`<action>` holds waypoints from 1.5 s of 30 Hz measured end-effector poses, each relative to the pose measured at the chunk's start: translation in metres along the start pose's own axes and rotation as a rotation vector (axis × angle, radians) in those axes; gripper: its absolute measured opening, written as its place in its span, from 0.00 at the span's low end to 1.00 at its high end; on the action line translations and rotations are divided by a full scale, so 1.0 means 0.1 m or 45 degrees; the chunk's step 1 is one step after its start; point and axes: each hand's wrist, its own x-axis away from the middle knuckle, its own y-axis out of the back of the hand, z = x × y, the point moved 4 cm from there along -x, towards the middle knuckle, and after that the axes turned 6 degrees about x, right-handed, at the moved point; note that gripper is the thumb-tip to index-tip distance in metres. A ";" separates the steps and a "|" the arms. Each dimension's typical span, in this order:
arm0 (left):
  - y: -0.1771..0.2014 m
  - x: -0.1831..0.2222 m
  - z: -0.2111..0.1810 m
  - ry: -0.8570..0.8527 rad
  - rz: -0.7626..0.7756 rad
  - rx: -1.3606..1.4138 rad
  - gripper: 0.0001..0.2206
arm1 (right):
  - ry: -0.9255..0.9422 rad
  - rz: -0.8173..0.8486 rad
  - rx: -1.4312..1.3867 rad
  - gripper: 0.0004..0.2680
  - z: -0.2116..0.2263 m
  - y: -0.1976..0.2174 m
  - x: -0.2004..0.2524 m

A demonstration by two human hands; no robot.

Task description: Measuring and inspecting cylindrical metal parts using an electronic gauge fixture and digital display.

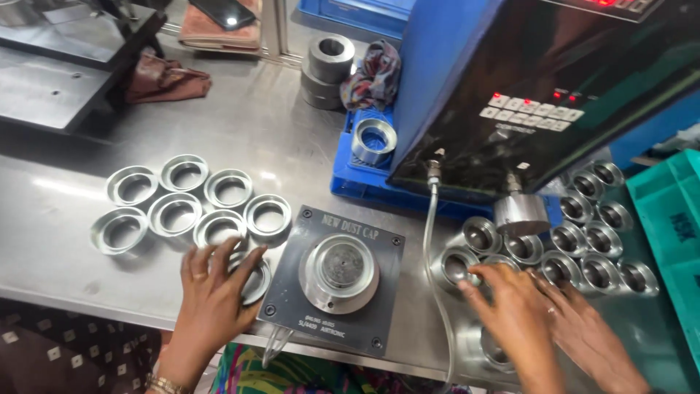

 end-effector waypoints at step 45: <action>0.08 -0.53 -1.19 0.194 0.013 1.070 0.12 | 0.632 -0.174 0.166 0.19 -0.79 -0.31 -0.32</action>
